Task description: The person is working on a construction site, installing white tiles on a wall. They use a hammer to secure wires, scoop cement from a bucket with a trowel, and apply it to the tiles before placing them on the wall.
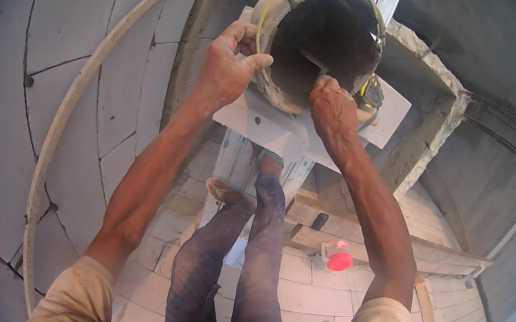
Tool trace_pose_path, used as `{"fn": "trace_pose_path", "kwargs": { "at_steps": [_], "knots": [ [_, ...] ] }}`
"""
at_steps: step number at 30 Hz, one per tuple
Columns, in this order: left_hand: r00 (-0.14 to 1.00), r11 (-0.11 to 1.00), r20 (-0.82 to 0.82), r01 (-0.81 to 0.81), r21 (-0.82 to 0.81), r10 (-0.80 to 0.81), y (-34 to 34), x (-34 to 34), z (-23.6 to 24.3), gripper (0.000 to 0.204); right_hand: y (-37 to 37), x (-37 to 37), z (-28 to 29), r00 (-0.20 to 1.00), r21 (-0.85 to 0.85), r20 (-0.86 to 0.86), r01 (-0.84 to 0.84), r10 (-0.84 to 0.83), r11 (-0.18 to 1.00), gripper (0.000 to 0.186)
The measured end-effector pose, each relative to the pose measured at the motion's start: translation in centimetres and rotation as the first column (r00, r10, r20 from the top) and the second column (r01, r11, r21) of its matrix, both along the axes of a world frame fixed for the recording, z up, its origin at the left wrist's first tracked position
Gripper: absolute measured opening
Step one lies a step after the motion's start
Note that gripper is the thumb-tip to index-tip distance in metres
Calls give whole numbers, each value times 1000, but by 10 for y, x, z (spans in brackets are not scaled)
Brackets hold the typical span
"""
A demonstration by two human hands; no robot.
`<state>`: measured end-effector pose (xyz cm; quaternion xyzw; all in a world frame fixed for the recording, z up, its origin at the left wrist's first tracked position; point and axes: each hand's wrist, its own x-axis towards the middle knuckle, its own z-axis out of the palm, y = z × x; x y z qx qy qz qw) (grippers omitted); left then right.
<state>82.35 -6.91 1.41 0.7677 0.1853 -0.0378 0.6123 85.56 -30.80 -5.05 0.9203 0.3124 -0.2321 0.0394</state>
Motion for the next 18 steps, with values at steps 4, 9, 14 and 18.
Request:
{"fn": "trace_pose_path", "kwargs": {
  "at_steps": [4,9,14,18],
  "knots": [
    [998,998,-37,-55,-36,54,2,-8,-5,35,-3,8,24,996,10,41,81,-81,997,22],
    [1000,999,5,19,27,-19,-8,-14,1,32,13,-1,13,994,44,-75,88,-85,995,19],
    [998,996,53,35,82,-39,-1,-10,-7,31,11,0,-3,939,202,-343,112,-37,973,25],
    [1000,999,12,-21,-32,21,27,5,-19,29,10,28,21,611,188,-762,529,-217,828,34]
  ]
}}
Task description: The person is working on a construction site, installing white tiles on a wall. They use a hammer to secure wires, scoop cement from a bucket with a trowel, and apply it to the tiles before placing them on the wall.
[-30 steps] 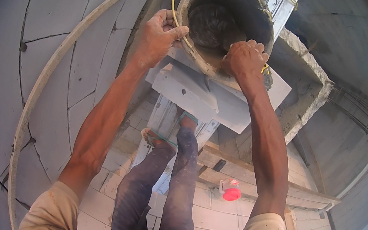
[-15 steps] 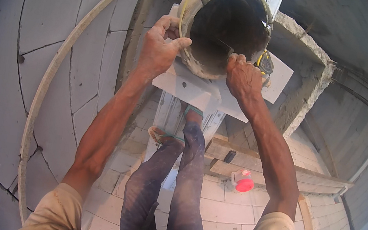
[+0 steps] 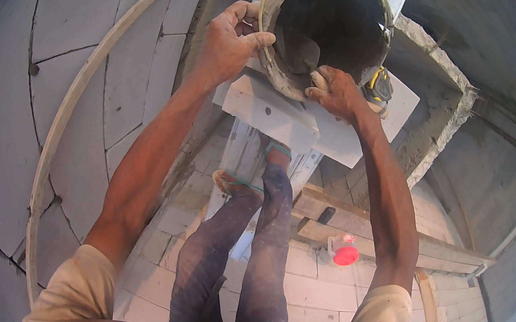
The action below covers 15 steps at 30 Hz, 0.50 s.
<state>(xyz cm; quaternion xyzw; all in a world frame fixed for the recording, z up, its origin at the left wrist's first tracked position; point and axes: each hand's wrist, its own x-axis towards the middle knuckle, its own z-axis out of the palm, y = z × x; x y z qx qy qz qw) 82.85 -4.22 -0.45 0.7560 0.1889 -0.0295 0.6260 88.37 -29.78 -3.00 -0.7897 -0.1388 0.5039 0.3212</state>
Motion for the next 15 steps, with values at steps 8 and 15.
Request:
{"fn": "trace_pose_path", "kwargs": {
  "at_steps": [8,15],
  "knots": [
    [987,986,-133,-103,-129,86,71,17,-18,33,-10,7,8,992,222,104,46,-70,974,52],
    [960,966,-214,-216,-145,182,90,-39,-44,59,-46,-69,62,987,47,138,-91,83,995,43]
  ]
}}
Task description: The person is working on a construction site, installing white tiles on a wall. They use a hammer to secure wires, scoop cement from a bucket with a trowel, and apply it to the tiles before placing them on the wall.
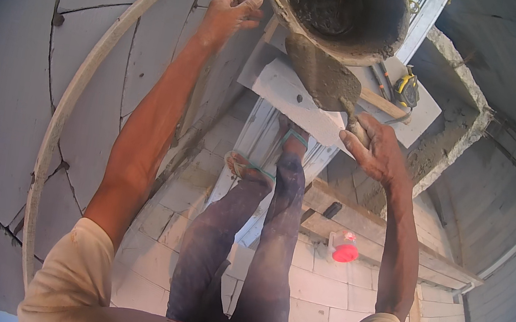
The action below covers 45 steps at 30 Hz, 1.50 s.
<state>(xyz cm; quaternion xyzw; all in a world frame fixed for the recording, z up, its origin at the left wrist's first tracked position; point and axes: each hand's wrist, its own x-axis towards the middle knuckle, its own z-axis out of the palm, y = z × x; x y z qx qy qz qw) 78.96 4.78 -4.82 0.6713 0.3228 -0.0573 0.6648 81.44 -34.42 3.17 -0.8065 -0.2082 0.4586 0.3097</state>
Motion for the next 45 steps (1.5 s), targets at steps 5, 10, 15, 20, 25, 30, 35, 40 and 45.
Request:
{"fn": "trace_pose_path", "kwargs": {
  "at_steps": [5,10,15,20,25,30,35,40,45],
  "knots": [
    [970,999,-241,-19,47,30,-20,-110,-12,59,-8,-90,1,942,-140,326,-35,80,990,34],
    [918,997,-389,-77,21,79,-45,-227,-18,51,-11,-169,-15,847,-327,521,86,104,941,30],
    [879,997,-476,8,70,26,-53,-322,-30,50,4,-220,-18,809,-203,552,364,-201,909,20],
    [890,1000,-456,-6,8,9,-56,-295,-32,52,81,-233,-24,506,-255,-177,805,-844,536,33],
    [990,885,129,-14,466,-52,-25,-144,-62,80,111,-260,-78,627,-61,100,779,-773,624,34],
    [875,548,100,203,811,-473,-41,136,-40,97,80,-245,-69,768,-185,68,637,-637,748,36],
    [823,498,-209,500,708,-528,-82,195,-110,106,59,-221,-65,793,-164,64,607,-606,778,35],
    [816,117,-146,252,961,-559,-87,252,-112,98,39,-236,-70,796,-192,10,595,-605,780,35],
    [763,-242,-210,72,968,-611,-95,309,-70,56,20,-245,-67,730,-143,32,679,-683,720,30]
  ]
}}
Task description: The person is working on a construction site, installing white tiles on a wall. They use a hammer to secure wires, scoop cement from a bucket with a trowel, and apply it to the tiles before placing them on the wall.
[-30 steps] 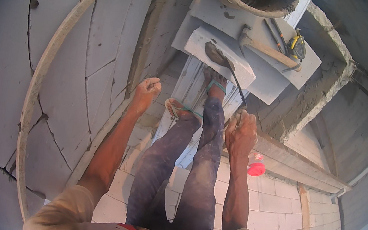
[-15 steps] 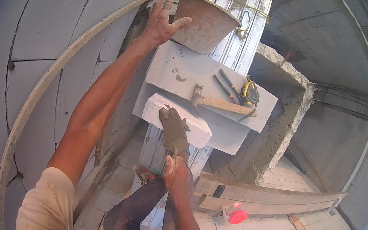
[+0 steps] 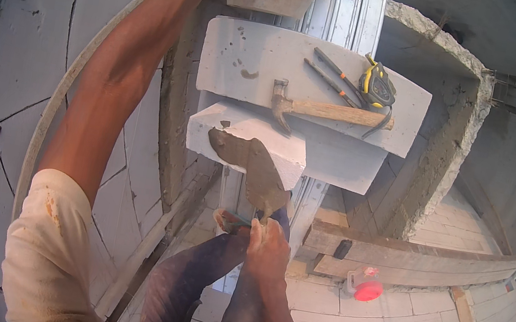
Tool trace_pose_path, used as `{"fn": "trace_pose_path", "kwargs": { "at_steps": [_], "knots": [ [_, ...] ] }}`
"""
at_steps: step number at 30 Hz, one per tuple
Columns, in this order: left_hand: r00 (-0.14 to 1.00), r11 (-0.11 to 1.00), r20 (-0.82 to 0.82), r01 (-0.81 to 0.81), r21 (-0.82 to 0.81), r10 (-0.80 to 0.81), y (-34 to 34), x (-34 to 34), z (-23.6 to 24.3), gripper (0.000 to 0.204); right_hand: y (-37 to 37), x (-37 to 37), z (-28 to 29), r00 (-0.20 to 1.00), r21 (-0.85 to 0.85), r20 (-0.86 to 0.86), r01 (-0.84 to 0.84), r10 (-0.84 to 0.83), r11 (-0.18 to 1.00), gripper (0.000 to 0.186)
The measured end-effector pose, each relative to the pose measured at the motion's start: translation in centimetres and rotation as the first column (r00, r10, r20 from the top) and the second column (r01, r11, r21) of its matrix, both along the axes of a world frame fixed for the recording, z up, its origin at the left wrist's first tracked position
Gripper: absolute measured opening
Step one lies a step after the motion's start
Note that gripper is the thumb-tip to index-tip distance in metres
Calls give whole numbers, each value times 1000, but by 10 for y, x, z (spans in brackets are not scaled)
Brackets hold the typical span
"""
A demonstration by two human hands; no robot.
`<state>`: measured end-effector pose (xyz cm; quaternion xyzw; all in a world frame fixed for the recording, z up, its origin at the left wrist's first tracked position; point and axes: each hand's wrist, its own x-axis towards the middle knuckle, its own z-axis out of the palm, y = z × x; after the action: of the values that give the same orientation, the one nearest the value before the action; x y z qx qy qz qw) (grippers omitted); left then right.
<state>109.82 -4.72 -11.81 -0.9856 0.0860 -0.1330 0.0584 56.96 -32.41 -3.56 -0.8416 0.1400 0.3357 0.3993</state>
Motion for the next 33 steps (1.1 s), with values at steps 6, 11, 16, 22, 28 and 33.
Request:
{"fn": "trace_pose_path", "kwargs": {
  "at_steps": [6,11,16,22,28,33],
  "knots": [
    [920,941,-204,337,-24,-335,2,-10,13,33,-13,-22,6,988,39,-33,151,-150,988,24],
    [894,880,46,447,-162,-446,-19,-58,23,11,22,-18,1,910,281,-298,371,-287,885,26],
    [867,829,236,491,-267,-438,-29,-100,8,6,76,-10,-38,993,410,-85,114,-86,905,29],
    [890,824,226,452,-341,-395,-14,-131,-24,7,41,-12,-7,999,211,6,30,-32,977,27],
    [924,832,203,380,-403,-324,-1,-134,-36,15,-49,-54,-31,999,51,22,48,-49,998,27],
    [973,831,44,217,-513,-227,-4,-139,-24,27,-72,-77,21,977,37,-68,205,-202,978,32]
  ]
}}
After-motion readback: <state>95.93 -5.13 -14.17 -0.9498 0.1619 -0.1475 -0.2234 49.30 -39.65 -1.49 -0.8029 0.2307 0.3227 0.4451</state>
